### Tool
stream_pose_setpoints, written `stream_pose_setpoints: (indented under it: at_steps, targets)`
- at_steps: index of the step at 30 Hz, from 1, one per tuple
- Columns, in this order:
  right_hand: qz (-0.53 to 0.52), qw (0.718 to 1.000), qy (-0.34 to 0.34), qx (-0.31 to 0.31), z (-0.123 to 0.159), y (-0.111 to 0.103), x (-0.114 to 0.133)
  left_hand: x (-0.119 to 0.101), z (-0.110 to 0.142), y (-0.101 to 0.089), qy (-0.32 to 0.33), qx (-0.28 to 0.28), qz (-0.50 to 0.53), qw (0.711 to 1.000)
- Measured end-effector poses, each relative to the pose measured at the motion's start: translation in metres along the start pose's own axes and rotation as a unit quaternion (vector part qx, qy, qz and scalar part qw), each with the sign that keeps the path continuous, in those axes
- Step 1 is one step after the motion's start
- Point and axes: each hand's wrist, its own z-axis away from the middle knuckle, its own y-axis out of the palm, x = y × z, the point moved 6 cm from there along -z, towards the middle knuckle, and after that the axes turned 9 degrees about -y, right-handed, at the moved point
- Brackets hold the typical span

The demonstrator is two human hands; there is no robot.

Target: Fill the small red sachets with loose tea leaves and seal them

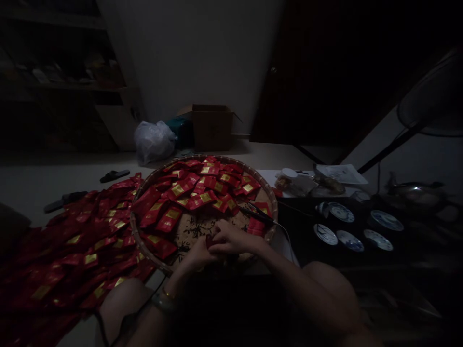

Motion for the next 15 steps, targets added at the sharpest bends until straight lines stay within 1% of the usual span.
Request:
stream_pose_setpoints:
  at_steps: [2,4,6,8,10,11,13,15]
  targets:
    - [0.013,1.0,0.012,0.008,0.001,0.001,-0.001,0.001,0.0,0.0,-0.003,0.001,-0.008,1.0]
    - [0.012,1.0,0.017,-0.006,0.002,0.0,-0.001,0.0,0.001,0.0,-0.011,-0.005,-0.018,1.0]
    - [-0.005,0.999,0.019,-0.045,0.003,-0.004,-0.001,-0.001,0.002,-0.001,-0.023,-0.023,-0.026,0.999]
    - [-0.034,0.994,0.034,-0.097,0.005,-0.008,-0.002,-0.003,0.004,-0.003,-0.029,-0.046,-0.024,0.998]
    - [-0.071,0.984,0.071,-0.148,0.006,-0.011,-0.007,-0.007,0.005,-0.004,-0.023,-0.055,-0.009,0.998]
    - [-0.09,0.977,0.095,-0.168,0.008,-0.012,-0.01,-0.009,0.006,-0.004,-0.019,-0.052,0.006,0.998]
    - [-0.121,0.964,0.136,-0.193,0.01,-0.01,-0.015,-0.012,0.006,-0.004,-0.015,-0.035,0.035,0.999]
    - [-0.14,0.962,0.135,-0.192,0.009,-0.007,-0.015,-0.012,0.006,-0.004,-0.02,-0.029,0.038,0.999]
